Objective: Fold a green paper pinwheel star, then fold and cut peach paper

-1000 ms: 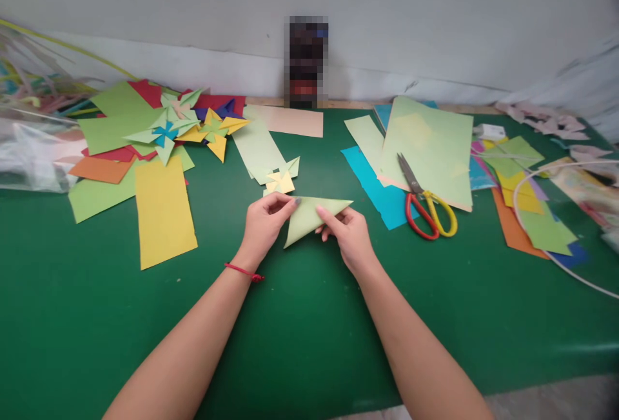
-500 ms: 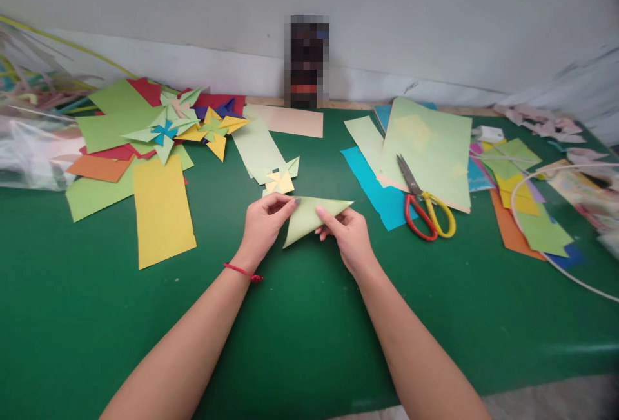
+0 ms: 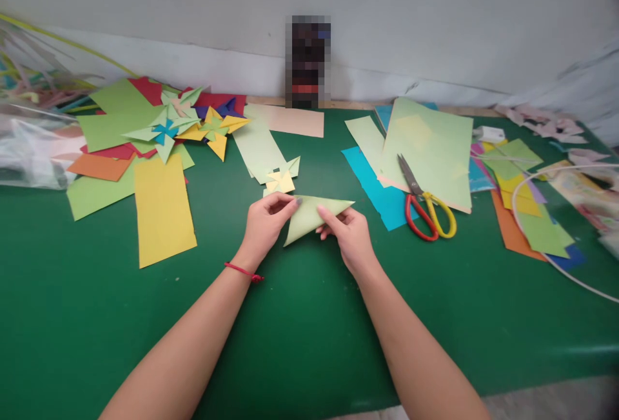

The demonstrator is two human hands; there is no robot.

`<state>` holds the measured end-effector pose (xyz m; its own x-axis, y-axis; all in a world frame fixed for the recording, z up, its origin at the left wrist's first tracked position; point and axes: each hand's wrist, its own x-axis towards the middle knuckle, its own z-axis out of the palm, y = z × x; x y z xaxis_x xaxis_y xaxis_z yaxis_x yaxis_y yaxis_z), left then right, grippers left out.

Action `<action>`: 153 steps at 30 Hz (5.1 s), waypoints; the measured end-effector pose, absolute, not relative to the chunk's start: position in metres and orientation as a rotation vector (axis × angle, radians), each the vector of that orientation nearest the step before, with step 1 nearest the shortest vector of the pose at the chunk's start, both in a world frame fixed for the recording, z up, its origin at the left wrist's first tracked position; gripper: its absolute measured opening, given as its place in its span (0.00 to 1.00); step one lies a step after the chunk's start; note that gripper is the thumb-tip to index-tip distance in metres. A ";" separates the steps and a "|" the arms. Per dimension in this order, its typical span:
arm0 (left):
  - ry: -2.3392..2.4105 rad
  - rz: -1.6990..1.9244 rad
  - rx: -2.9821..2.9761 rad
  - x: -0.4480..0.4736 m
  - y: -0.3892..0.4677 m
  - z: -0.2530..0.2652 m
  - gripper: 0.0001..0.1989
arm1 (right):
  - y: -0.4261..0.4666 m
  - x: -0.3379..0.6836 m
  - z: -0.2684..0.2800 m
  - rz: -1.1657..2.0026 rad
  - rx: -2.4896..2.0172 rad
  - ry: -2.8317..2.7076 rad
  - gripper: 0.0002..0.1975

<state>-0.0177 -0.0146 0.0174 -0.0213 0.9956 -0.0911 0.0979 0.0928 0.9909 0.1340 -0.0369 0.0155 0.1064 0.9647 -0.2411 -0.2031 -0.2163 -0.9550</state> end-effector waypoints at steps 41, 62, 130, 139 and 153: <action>1.332 1.150 1.210 -0.017 -0.016 0.015 0.11 | -0.035 0.140 0.012 1.270 -1.300 -0.906 0.18; 1.311 1.132 1.178 -0.017 -0.014 0.016 0.11 | -0.035 0.140 0.011 1.272 -1.289 -0.891 0.16; 1.339 1.189 1.189 -0.012 -0.017 0.014 0.11 | -0.034 0.147 0.019 1.210 -1.331 -0.830 0.13; 1.333 1.180 1.183 -0.012 -0.017 0.014 0.11 | -0.034 0.147 0.020 1.171 -1.329 -0.849 0.13; 1.358 1.182 1.146 -0.011 -0.017 0.014 0.11 | -0.034 0.146 0.019 1.126 -1.357 -0.852 0.17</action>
